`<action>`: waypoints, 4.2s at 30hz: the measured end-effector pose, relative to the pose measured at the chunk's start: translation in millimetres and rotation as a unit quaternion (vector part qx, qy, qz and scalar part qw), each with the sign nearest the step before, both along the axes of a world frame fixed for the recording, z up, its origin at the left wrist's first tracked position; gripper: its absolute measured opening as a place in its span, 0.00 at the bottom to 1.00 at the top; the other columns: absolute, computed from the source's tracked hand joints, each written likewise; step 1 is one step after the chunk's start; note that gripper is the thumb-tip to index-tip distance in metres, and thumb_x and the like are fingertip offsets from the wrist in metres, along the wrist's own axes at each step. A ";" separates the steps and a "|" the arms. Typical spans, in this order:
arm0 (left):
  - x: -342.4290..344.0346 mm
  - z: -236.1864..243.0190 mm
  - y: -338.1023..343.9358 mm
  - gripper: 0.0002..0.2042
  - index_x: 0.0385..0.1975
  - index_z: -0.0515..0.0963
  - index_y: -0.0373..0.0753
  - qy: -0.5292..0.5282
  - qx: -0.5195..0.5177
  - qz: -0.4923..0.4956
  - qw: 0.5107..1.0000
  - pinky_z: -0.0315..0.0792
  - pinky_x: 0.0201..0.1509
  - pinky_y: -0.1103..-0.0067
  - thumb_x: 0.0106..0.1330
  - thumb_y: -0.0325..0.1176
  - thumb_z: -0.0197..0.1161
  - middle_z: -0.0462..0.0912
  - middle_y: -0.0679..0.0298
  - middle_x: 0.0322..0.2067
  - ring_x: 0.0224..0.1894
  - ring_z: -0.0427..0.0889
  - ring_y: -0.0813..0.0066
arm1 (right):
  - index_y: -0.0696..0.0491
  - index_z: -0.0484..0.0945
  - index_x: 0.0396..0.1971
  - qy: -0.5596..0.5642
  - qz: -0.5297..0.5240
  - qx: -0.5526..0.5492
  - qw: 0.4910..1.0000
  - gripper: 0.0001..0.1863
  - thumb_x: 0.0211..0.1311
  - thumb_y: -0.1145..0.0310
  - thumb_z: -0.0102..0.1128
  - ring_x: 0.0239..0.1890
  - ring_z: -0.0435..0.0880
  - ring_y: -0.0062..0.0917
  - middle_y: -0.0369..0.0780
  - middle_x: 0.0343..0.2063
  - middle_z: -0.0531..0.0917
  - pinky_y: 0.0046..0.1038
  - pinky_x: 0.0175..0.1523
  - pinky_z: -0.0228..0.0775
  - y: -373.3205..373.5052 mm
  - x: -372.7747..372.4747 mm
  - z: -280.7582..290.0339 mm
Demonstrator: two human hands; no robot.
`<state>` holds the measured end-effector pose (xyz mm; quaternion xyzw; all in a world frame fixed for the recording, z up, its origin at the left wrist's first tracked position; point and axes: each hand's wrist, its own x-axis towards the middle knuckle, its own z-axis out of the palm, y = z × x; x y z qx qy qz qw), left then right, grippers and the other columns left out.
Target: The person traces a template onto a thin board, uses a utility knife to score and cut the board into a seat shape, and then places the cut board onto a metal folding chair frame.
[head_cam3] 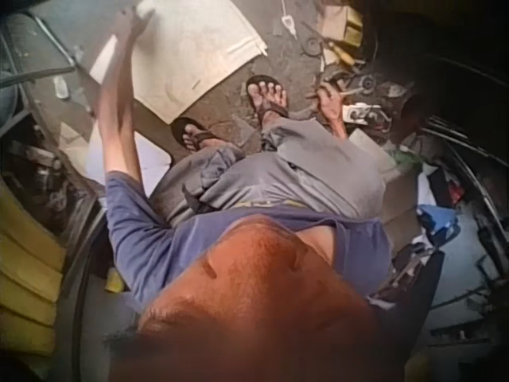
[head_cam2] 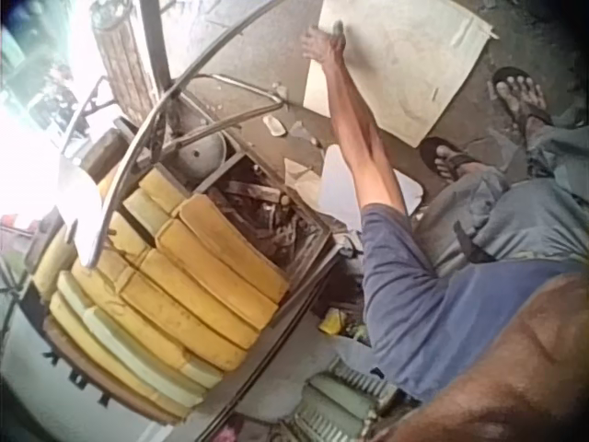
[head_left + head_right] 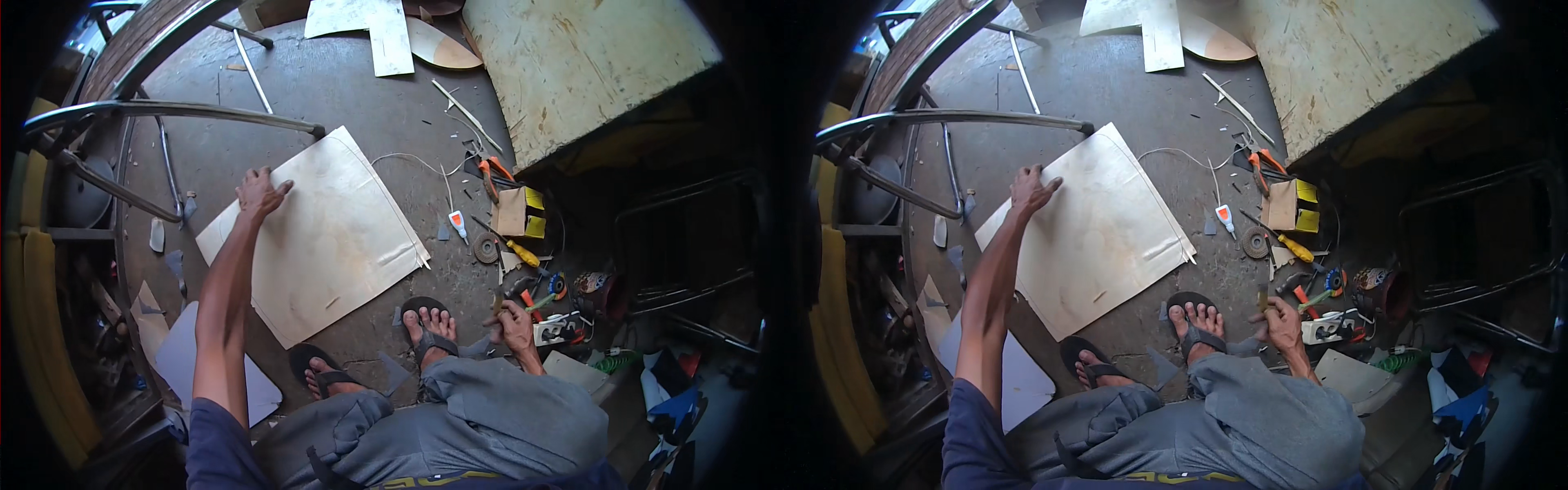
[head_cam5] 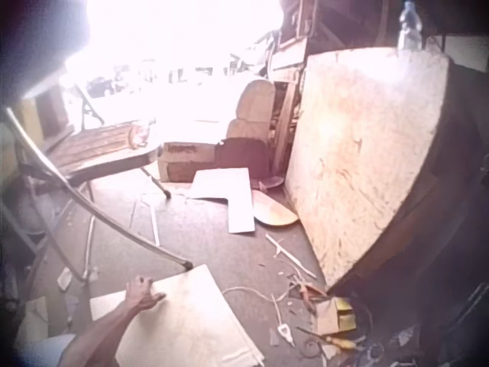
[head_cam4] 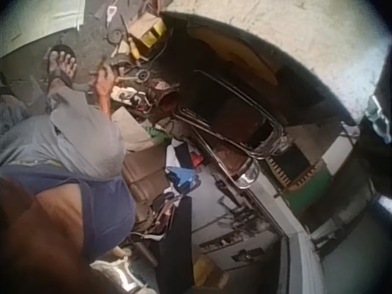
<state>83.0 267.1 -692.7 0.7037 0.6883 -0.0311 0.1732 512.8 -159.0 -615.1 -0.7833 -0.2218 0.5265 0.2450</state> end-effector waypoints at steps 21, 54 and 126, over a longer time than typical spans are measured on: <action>77.4 -11.3 -44.6 0.40 0.78 0.46 0.54 -0.021 -0.051 0.016 0.998 0.38 0.75 0.38 0.71 0.59 0.54 0.43 0.54 0.78 0.80 0.35 0.48 | 0.55 0.74 0.46 -0.275 0.376 0.202 0.862 0.21 0.77 0.50 0.46 0.30 0.84 0.59 0.57 0.22 0.81 0.53 0.35 0.74 328.0 -74.0 -38.8; 87.1 13.4 -37.8 0.38 0.77 0.42 0.73 0.009 -0.139 -0.030 0.990 0.38 0.70 0.29 0.71 0.61 0.53 0.30 0.54 0.79 0.78 0.28 0.33 | 0.56 0.70 0.45 -0.355 0.647 0.157 0.657 0.17 0.76 0.56 0.44 0.38 0.83 0.59 0.59 0.32 0.83 0.56 0.44 0.74 454.1 -80.1 -66.6; 93.4 21.7 -38.1 0.39 0.76 0.42 0.75 0.053 -0.136 -0.049 0.988 0.51 0.67 0.30 0.69 0.62 0.56 0.36 0.50 0.79 0.79 0.37 0.39 | 0.63 0.73 0.52 -0.274 0.380 -0.023 0.883 0.22 0.76 0.58 0.42 0.51 0.80 0.63 0.67 0.46 0.80 0.56 0.58 0.71 351.4 -101.5 -58.5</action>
